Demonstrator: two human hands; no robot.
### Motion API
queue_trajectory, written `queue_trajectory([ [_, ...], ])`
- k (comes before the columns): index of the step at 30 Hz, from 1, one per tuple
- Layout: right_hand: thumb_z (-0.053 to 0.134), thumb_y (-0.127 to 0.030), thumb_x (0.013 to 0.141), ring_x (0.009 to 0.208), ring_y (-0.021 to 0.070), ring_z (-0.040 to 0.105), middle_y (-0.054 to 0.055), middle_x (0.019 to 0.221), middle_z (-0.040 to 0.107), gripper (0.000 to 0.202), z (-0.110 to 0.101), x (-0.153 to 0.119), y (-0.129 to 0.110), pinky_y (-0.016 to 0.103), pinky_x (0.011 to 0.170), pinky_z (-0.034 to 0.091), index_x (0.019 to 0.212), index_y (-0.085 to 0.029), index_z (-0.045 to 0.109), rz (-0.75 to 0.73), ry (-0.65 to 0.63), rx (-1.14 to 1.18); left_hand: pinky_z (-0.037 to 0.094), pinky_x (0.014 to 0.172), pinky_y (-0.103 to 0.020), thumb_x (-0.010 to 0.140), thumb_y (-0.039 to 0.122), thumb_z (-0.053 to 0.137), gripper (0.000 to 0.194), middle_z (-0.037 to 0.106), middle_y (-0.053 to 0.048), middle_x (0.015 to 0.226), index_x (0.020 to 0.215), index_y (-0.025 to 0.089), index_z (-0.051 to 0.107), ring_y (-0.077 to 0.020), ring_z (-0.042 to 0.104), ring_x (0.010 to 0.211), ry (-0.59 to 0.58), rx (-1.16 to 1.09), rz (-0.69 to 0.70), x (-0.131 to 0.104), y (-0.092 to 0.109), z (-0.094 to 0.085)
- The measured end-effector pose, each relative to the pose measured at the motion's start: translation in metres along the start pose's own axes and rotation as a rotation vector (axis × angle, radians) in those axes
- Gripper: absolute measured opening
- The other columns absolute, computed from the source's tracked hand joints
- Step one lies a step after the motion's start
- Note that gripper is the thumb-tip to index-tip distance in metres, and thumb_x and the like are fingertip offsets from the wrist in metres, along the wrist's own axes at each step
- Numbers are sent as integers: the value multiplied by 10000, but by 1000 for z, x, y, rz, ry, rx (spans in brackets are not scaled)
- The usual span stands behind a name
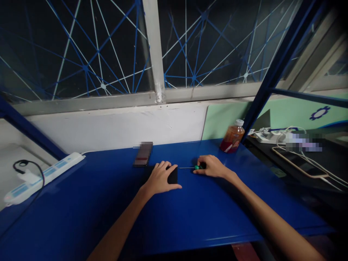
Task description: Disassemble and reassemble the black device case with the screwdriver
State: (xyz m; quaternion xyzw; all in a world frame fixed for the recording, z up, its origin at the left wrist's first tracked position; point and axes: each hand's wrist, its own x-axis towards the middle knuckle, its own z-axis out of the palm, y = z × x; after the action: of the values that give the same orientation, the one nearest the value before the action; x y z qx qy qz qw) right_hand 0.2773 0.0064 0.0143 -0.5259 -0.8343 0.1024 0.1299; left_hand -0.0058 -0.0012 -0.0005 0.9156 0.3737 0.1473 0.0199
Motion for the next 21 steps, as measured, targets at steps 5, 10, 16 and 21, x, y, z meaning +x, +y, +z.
queue_trajectory([
  [5,690,-525,715,602,158,555,-10,683,629,357,6,0,-2,240,528,259,857,-227,551,66,-19,5,392,854,-444,735,776,483,795,533,-109,1122,1319,237,493,-304,487,1022,-3,5,-5,0,1,0],
  [10,543,-603,813,586,157,552,2,661,626,391,3,-1,-2,249,553,294,891,-221,567,27,-23,47,392,860,-441,740,771,483,792,533,-109,1123,1322,235,493,-305,481,1030,-4,3,-3,0,0,0],
  [16,479,-498,891,629,147,554,22,756,651,324,-3,-2,3,258,601,340,910,-209,625,-4,-50,126,398,852,-440,746,762,487,795,535,-109,1127,1334,227,482,-305,482,1032,-19,2,-9,0,1,-1],
  [21,596,-592,787,649,145,531,38,792,628,413,-2,0,5,255,591,342,775,-180,624,-7,-24,123,402,836,-436,753,769,466,796,535,-111,1122,1337,228,477,-303,481,1019,-11,-9,-1,0,1,0],
])
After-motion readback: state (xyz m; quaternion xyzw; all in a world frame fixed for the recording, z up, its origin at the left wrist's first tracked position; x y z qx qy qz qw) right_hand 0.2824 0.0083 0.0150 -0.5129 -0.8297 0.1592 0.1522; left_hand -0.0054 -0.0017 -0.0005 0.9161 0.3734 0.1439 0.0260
